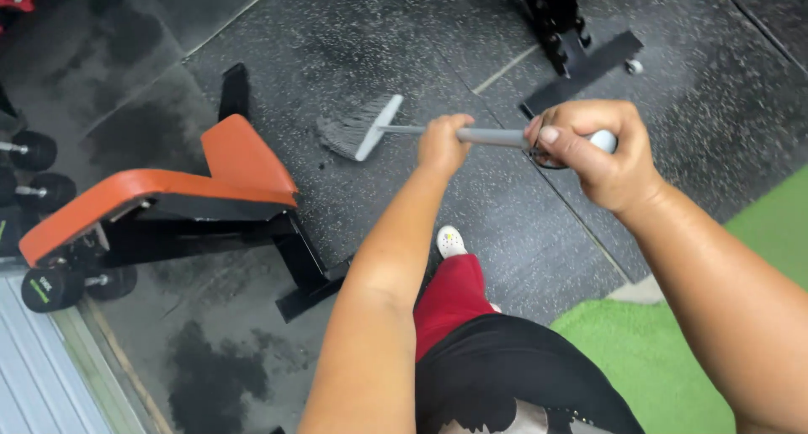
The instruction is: Sweeping the gym floor around equipment using a broom.
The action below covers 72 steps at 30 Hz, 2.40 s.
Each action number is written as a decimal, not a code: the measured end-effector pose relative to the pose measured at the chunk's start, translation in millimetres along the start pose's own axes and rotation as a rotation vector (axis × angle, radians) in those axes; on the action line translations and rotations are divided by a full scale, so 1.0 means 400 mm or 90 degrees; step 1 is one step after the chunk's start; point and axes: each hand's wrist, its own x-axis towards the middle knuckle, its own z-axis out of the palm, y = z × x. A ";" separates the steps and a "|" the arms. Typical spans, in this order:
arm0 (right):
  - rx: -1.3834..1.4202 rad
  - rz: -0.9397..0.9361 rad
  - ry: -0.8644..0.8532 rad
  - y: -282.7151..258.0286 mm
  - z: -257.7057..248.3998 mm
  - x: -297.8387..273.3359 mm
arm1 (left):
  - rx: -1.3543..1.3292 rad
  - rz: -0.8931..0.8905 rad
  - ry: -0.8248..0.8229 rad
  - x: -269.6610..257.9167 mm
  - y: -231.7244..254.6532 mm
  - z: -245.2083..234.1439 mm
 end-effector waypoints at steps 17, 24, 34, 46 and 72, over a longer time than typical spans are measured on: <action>-0.353 0.313 0.225 -0.307 -0.127 -0.521 | -0.563 0.139 -0.415 -0.548 0.662 0.409; -0.307 0.315 0.216 -0.284 -0.092 -0.287 | -0.507 0.056 -0.449 -0.474 0.703 0.302; -0.294 0.344 0.038 -0.028 0.096 0.278 | -0.545 -0.037 -0.340 -0.044 0.210 0.196; -0.160 0.107 0.011 0.026 0.120 0.466 | -0.289 0.123 -0.218 0.385 -0.122 -0.101; -0.336 0.384 0.325 -0.020 -0.168 -0.278 | -0.348 0.155 -0.361 -0.183 0.405 0.254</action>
